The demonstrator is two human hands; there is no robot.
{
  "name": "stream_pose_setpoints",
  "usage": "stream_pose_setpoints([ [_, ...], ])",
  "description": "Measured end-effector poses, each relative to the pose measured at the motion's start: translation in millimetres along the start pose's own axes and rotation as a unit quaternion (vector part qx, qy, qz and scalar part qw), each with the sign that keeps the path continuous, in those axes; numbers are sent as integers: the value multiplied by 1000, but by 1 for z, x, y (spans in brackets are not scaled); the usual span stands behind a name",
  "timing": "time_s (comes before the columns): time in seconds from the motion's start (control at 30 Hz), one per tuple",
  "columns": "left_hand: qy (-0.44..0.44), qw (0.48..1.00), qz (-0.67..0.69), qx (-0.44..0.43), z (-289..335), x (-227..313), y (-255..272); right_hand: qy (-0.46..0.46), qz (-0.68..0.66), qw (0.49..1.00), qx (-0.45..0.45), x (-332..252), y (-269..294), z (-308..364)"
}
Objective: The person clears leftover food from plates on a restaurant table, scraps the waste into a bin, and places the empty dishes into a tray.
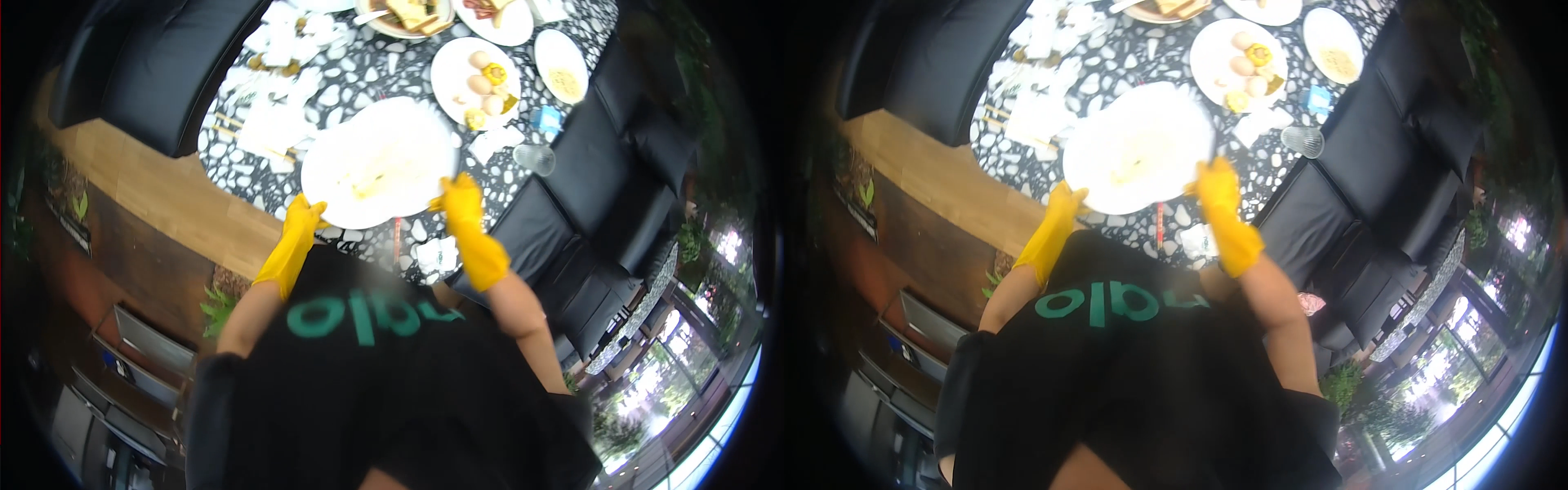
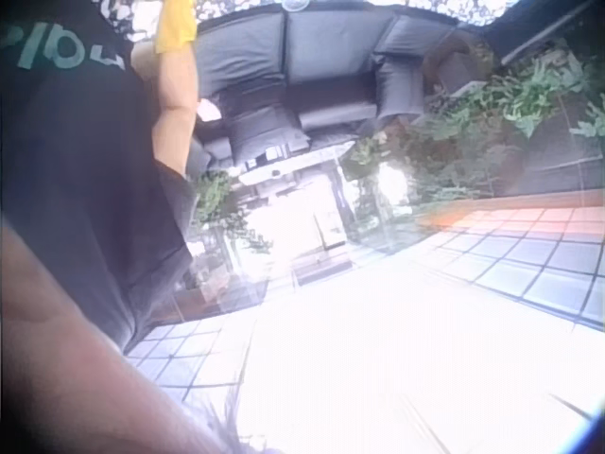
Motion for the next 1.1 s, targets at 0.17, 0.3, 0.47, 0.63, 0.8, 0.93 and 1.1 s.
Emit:
stream_pose_setpoints([
  [0.17, 68, 984, -151, -57, 5, 17, 13, 21, 10, 997, -78, -23, -16, 25],
  [0.3, 82, 913, -399, -25, 23, 77, 5, -36, -237, 970, 36, -8, 51, -21],
  [0.47, -300, 892, -338, -2, 18, 167, -95, -46, -186, 972, 138, -23, 101, -95],
  [0.63, -394, 853, -341, 1, -53, 206, -232, 3, -43, 971, 234, 1, 89, -141],
  [0.8, -395, 815, -418, 64, -133, 191, -269, 80, 130, 895, 419, 21, 71, -165],
  [0.93, -313, 887, -340, -18, -188, 192, -275, -94, -161, 968, 170, -16, 86, -153],
  [1.1, -269, 863, -416, -102, -201, 192, -284, -81, -321, 937, 109, -11, 75, -170],
])
Point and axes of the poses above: each hand's wrist, its own z-axis away from the middle knuckle, its own y-axis out of the back of the hand, x = y × z, the point moved 3 cm from there along -z, towards the middle knuckle, and after that the axes turned 13 degrees about z, right-handed, at the moved point
